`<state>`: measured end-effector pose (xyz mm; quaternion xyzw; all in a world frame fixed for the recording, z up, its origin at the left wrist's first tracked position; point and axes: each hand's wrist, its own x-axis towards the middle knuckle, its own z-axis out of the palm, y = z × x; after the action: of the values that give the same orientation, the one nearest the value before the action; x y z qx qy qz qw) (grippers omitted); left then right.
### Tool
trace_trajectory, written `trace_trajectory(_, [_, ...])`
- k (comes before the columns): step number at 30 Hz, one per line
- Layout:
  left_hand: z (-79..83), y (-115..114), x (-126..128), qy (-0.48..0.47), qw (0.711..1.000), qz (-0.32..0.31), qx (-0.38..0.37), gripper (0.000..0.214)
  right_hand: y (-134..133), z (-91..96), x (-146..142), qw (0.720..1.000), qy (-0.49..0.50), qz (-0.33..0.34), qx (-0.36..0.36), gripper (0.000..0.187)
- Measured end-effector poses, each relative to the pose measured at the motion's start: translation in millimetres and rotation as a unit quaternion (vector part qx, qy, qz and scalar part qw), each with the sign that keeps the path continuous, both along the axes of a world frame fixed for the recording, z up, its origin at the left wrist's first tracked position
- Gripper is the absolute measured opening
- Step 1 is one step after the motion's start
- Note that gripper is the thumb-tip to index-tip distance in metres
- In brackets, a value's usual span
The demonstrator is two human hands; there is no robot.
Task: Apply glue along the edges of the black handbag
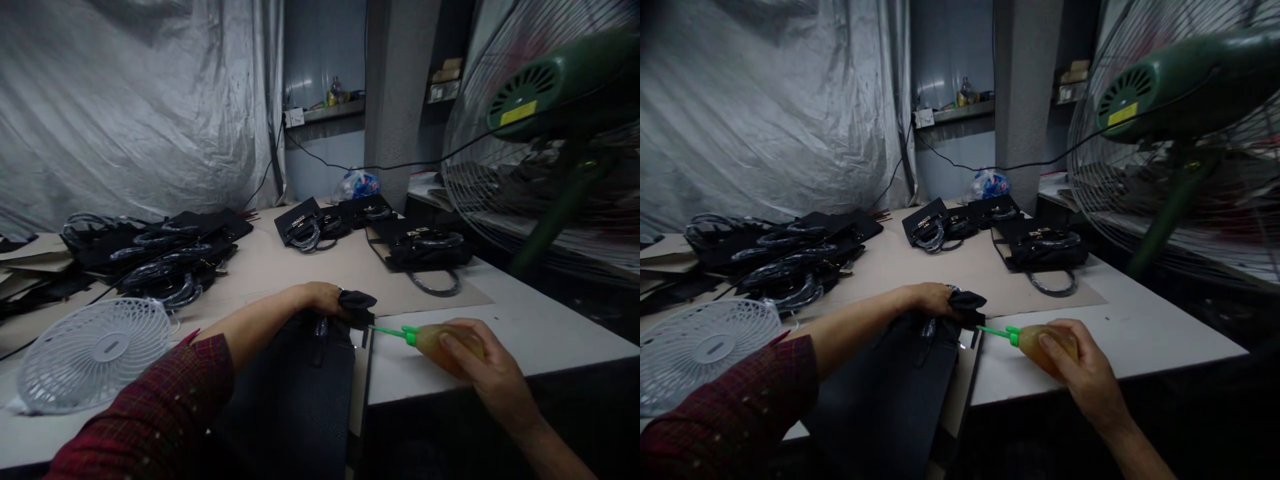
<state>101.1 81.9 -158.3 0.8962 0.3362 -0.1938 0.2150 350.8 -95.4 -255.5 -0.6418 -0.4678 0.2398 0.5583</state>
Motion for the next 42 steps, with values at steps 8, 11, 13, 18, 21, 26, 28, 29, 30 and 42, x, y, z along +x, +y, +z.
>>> trace_trajectory(8, [-9.7,-3.8,9.4,0.057,0.995,0.038,0.079,0.056,11.0,3.9,11.4,0.99,-0.128,0.048,0.038,0.038])
trace_trajectory(11, [-11.1,-4.9,11.4,0.066,0.992,0.046,0.097,0.057,12.4,5.6,13.2,0.985,-0.152,0.065,0.052,0.036])
trace_trajectory(13, [-11.6,-5.4,11.5,0.07,0.991,0.049,0.105,0.056,14.1,5.6,13.3,0.981,-0.172,0.076,0.052,0.034])
trace_trajectory(18, [-12.7,-6.5,9.8,0.075,0.989,0.049,0.116,0.056,18.4,6.9,13.2,0.976,-0.198,0.071,0.061,0.034])
trace_trajectory(21, [-13.7,-6.7,9.3,0.077,0.988,0.048,0.121,0.057,19.1,9.1,14.9,0.971,-0.206,0.103,0.057,0.032])
trace_trajectory(26, [-14.7,-7.4,8.9,0.078,0.987,0.049,0.128,0.058,20.0,14.7,17.1,0.961,-0.23,0.136,0.073,0.028])
trace_trajectory(28, [-14.4,-8.1,8.9,0.078,0.988,0.046,0.129,0.058,20.4,18.3,16.9,0.955,-0.245,0.149,0.078,0.026])
trace_trajectory(29, [-14.2,-8.5,8.9,0.077,0.988,0.045,0.129,0.058,20.5,20.4,16.5,0.951,-0.252,0.162,0.08,0.025])
trace_trajectory(30, [-13.9,-8.9,8.9,0.077,0.988,0.044,0.129,0.058,20.7,22.6,15.9,0.947,-0.26,0.172,0.083,0.025])
trace_trajectory(42, [-11.9,-9.6,9.3,0.078,0.989,0.044,0.117,0.06,17.3,37.5,12.3,0.939,-0.275,0.189,0.081,0.024])
